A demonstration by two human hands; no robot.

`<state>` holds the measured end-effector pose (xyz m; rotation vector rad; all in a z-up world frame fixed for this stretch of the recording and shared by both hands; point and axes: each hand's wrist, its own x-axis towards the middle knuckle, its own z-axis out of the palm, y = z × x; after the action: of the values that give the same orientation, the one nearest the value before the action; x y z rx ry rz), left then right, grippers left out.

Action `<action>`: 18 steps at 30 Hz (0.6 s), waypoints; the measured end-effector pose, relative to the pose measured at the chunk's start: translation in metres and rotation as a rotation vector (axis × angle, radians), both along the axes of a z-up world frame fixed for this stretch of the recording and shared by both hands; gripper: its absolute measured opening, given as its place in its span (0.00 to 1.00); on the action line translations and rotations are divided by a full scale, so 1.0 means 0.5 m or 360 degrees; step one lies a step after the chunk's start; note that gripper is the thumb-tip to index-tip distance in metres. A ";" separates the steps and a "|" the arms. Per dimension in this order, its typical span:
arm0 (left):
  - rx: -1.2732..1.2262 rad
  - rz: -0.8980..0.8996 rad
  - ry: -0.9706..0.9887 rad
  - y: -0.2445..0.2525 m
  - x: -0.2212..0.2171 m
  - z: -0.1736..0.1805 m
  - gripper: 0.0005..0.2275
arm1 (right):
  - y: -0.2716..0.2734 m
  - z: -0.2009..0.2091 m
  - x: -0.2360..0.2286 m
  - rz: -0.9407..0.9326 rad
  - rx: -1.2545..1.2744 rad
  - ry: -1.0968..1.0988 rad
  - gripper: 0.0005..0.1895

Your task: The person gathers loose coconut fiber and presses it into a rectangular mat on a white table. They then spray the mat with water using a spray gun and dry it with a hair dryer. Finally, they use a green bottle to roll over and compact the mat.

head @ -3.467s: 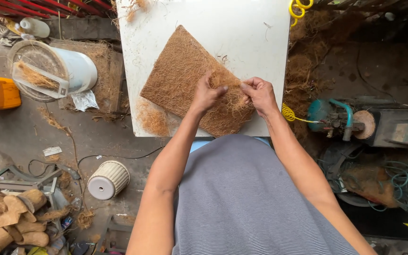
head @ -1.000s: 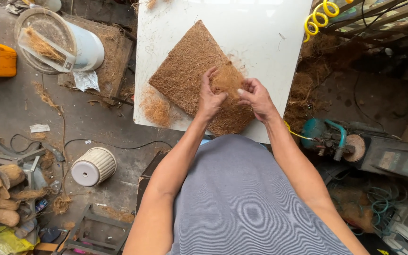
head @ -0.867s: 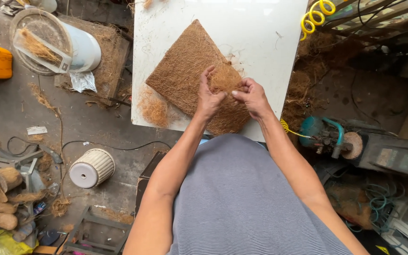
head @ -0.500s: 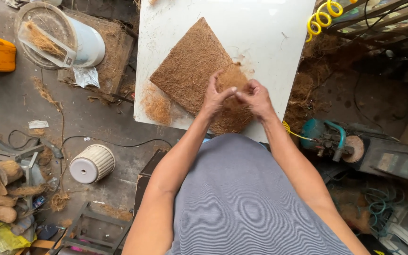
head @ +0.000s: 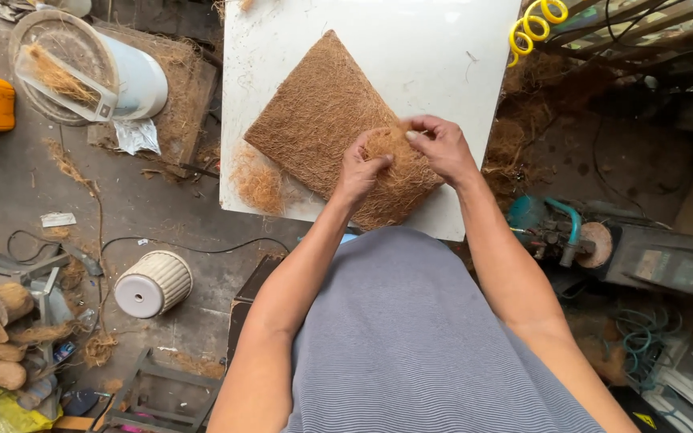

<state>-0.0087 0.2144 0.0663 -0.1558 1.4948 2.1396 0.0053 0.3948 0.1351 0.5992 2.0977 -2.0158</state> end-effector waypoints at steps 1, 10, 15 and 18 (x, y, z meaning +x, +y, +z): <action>-0.0027 0.0002 -0.0010 0.003 0.001 -0.014 0.24 | 0.004 -0.027 -0.007 -0.0037 -0.0001 -0.0036 0.09; -0.0117 -0.0022 -0.0124 -0.069 -0.005 0.021 0.12 | 0.216 -0.132 0.101 -0.1161 -0.0314 0.0003 0.07; -0.0305 -0.0075 -0.0116 -0.098 -0.029 0.094 0.14 | 0.372 -0.175 0.260 -0.1416 0.0194 -0.0276 0.10; -0.0467 -0.0140 -0.0199 -0.088 -0.046 0.133 0.12 | 0.353 -0.094 0.299 -0.1187 0.0873 -0.0830 0.24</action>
<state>-0.0316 0.1706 0.1326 -0.3153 1.7004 1.7988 0.1546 0.5712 0.0882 1.9852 2.2331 -1.2267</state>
